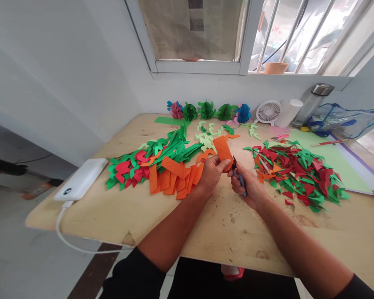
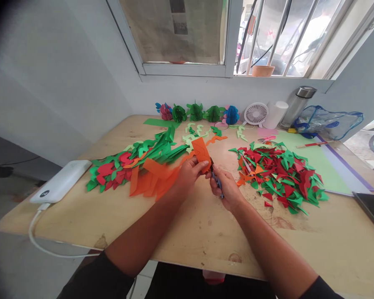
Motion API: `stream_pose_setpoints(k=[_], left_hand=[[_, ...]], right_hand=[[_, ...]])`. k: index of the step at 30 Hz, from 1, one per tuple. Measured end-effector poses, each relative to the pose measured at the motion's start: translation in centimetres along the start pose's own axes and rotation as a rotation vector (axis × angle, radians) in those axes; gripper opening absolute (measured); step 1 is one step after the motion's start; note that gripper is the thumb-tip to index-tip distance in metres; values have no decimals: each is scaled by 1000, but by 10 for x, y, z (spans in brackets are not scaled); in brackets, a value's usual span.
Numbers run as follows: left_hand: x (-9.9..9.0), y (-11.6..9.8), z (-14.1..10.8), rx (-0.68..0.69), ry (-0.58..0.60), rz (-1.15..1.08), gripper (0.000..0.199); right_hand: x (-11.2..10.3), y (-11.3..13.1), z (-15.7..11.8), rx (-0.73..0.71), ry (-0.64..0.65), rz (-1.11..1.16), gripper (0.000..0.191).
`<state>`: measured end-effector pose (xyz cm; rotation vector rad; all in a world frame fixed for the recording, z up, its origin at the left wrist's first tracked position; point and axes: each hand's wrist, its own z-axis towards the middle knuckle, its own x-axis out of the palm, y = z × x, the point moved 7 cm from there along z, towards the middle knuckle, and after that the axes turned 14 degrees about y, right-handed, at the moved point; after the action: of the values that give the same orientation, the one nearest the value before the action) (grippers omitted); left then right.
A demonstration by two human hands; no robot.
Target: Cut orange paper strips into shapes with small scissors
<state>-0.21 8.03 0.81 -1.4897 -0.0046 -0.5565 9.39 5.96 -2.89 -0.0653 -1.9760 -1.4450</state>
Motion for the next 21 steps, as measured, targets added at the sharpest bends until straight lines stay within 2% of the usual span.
stream_pose_setpoints(k=[21], left_hand=[[1, 1, 0, -8, 22, 13, 17]], right_hand=[[1, 4, 0, -23, -26, -74, 48]])
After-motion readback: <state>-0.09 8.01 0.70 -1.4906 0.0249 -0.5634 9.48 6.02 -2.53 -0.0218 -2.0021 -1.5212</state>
